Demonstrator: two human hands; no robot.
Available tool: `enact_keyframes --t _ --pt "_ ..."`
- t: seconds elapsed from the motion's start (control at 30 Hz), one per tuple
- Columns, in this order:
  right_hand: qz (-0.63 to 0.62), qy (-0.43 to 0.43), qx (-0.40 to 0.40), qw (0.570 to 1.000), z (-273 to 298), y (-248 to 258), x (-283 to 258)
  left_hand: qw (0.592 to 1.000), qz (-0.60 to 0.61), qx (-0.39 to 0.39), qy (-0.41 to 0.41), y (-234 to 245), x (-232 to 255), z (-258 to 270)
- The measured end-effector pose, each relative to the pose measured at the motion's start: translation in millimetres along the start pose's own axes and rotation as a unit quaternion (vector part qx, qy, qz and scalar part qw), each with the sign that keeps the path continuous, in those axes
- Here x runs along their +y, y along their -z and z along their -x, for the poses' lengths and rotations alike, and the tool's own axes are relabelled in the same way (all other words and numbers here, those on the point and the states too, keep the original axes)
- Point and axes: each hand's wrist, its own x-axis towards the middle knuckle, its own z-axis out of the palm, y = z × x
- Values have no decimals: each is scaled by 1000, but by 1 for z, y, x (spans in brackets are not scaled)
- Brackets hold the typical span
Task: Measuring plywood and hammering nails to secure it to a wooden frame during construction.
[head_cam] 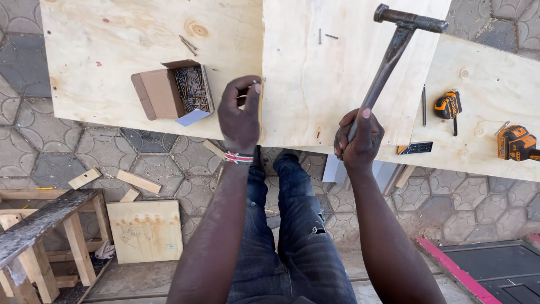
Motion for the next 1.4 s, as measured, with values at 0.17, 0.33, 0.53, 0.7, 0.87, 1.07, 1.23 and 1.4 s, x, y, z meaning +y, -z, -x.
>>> enact_keyframes --t 0.17,0.33,0.53,0.7,0.87,1.07,1.23,1.4 --pt "20 26 8 999 23 -3 3 998 8 -4 -55 -28 -20 19" --pt "50 4 -22 998 80 5 3 995 -22 9 -102 -33 -32 18" --pt "79 -29 -135 987 115 0 -34 992 -26 17 -125 -38 -33 18" --pt "108 -74 -144 981 128 -4 -40 985 -65 19 -158 -38 -35 18" --pt "134 -83 -151 976 126 -10 -38 981 -86 25 -170 -38 -35 19" --pt "188 -100 -150 966 112 -24 -48 979 -105 24 -174 -40 -37 18" --pt "177 16 -130 975 111 -14 -54 978 -111 21 -173 -40 -38 21" --pt "262 -103 -139 949 112 -20 -46 975 -114 30 -187 -39 -45 19"
